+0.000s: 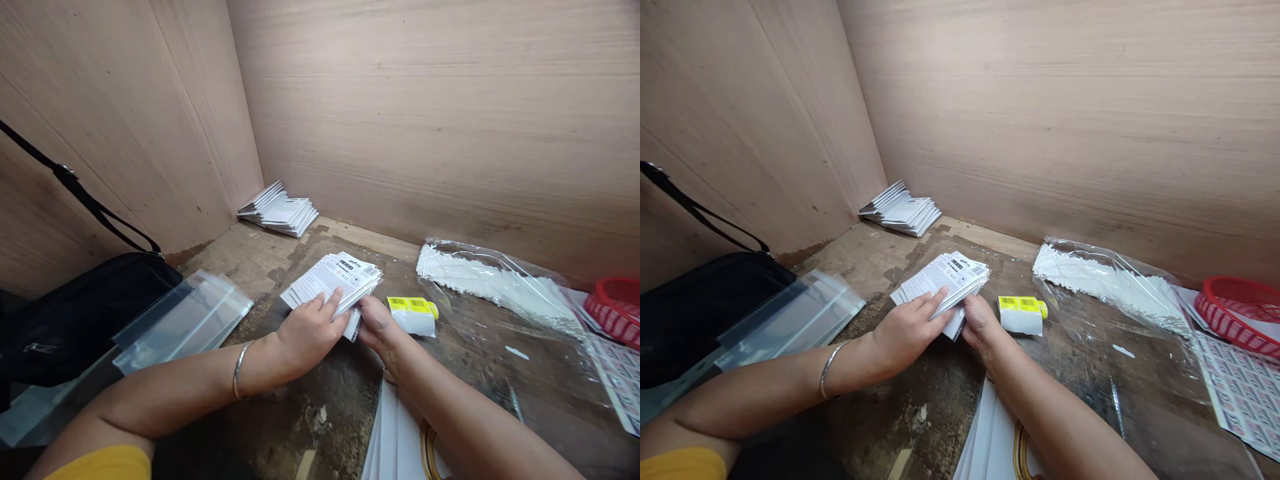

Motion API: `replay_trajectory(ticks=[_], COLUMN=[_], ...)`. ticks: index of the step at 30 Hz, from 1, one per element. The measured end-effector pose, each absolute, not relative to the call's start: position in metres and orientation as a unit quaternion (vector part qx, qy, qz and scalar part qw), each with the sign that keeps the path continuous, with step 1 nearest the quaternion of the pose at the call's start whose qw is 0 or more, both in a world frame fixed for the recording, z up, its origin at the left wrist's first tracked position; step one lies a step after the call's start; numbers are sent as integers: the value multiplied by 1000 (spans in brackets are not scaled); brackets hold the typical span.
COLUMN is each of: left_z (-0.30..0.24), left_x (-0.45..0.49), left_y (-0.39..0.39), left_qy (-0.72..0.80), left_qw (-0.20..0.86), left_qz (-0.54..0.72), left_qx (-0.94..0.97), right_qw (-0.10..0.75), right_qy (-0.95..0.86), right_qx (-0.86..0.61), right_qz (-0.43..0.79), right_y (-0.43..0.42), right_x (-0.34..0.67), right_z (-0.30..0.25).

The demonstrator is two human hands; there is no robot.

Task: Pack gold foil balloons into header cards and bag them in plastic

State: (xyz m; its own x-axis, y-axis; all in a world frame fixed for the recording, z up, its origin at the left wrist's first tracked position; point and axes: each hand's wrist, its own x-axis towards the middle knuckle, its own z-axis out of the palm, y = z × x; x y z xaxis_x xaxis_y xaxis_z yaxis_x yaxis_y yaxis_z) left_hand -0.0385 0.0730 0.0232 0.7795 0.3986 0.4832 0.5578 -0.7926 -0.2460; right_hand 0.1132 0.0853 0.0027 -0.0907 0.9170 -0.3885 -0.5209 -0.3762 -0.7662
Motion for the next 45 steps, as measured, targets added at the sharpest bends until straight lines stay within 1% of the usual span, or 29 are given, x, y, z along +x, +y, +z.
replay_trajectory(ticks=[3, 8, 11, 14, 16, 18, 20, 22, 24, 25, 27, 28, 30, 32, 34, 36, 39, 41, 43, 44, 45], left_z=[21, 23, 24, 20, 18, 18, 22, 26, 25, 21, 11, 5, -5, -10, -12, -12, -12, -10, -2, 4, 10], left_x=[-32, -24, -19, -15, -15, -21, -32, -44, -54, -57, -59, -59, -58, -57, -55, -53, -50, -54, -64, -71, -78], left_y=[67, 61, 56, 48, 44, 43, 48, 60, 75, 81, 88, 89, 85, 78, 71, 67, 70, 83, 108, 126, 146], left_qy=[-268, -275, -271, -259, -252, -240, -253, -322, -386, -390, -344, -315, -283, -284, -289, -291, -309, -296, -260, -260, -282], left_qw=[193, 198, 208, 206, 176, 93, -2, -91, -217, -298, -439, -480, -522, -537, -536, -517, -494, -479, -418, -354, -269], left_qz=[-224, -258, -279, -290, -281, -271, -315, -386, -414, -404, -379, -376, -380, -384, -385, -388, -377, -350, -287, -254, -222], left_qx=[-917, -905, -898, -898, -909, -927, -915, -860, -795, -772, -739, -727, -709, -695, -694, -706, -720, -749, -822, -862, -894], right_qw=[518, 566, 579, 574, 564, 566, 585, 594, 580, 564, 511, 480, 431, 420, 438, 442, 425, 433, 451, 463, 475], right_qy=[-238, -261, -294, -292, -265, -245, -253, -288, -335, -362, -428, -464, -521, -540, -532, -540, -582, -597, -584, -566, -542], right_qx=[-437, -417, -413, -434, -465, -478, -466, -452, -442, -442, -452, -458, -467, -484, -515, -532, -528, -527, -535, -543, -551], right_qz=[696, 661, 638, 630, 629, 626, 614, 601, 597, 596, 593, 587, 570, 546, 509, 479, 449, 423, 412, 414, 421], right_y=[81, 69, 58, 50, 49, 50, 51, 48, 44, 42, 39, 38, 38, 39, 40, 41, 43, 43, 41, 39, 36], right_x=[112, 125, 134, 137, 139, 143, 150, 158, 162, 162, 160, 158, 155, 154, 153, 153, 150, 149, 151, 153, 154], right_z=[6, 23, 32, 32, 28, 25, 23, 23, 22, 21, 17, 13, 5, -3, -9, -12, -10, -6, -1, 3, 6])
